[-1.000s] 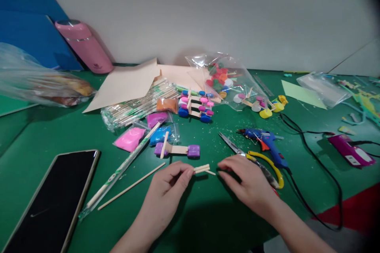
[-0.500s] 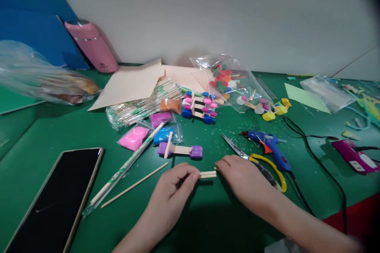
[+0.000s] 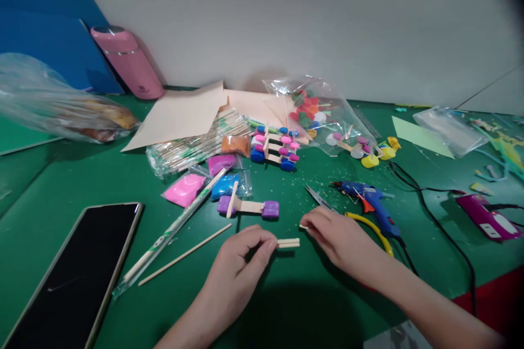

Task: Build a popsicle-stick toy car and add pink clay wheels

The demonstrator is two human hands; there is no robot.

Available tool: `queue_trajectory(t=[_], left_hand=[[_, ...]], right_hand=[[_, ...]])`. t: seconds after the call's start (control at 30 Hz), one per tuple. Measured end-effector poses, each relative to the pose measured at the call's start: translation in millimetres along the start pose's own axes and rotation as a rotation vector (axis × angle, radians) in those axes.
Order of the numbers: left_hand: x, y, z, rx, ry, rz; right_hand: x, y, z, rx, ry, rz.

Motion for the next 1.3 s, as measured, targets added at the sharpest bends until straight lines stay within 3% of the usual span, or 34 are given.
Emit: queue_trajectory(t=[0.17, 0.4, 0.7, 1.3], left_hand=[[0.3, 0.6, 2.1, 0.002, -0.024, -0.004], [-0.2, -0.6, 7.3, 0.008, -0.071, -0.018], [0.4, -4.7, 15.4, 0.039, -0.146, -0.055], [-0.6, -7.8, 16.6, 0.081, -0.143, -0.036]], right_hand=[[0.8, 3.4, -28.2, 0.390, 0.087, 0.044], [1.2, -8.4, -22.5, 0.708, 0.043, 0.087], [0.8, -14.8, -20.1, 0.711, -0.020, 0.094], [2.8, -16.2, -14.2, 0.643, -0.078, 0.087]])
Point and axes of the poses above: each hand's wrist, its own x-axis towards the middle knuckle, its own z-axis out of the palm, y = z × x, the point moved 9 cm from there along x, towards the middle knuckle, and after that the axes turned 8 degrees about -x, right-handed, at the moved point
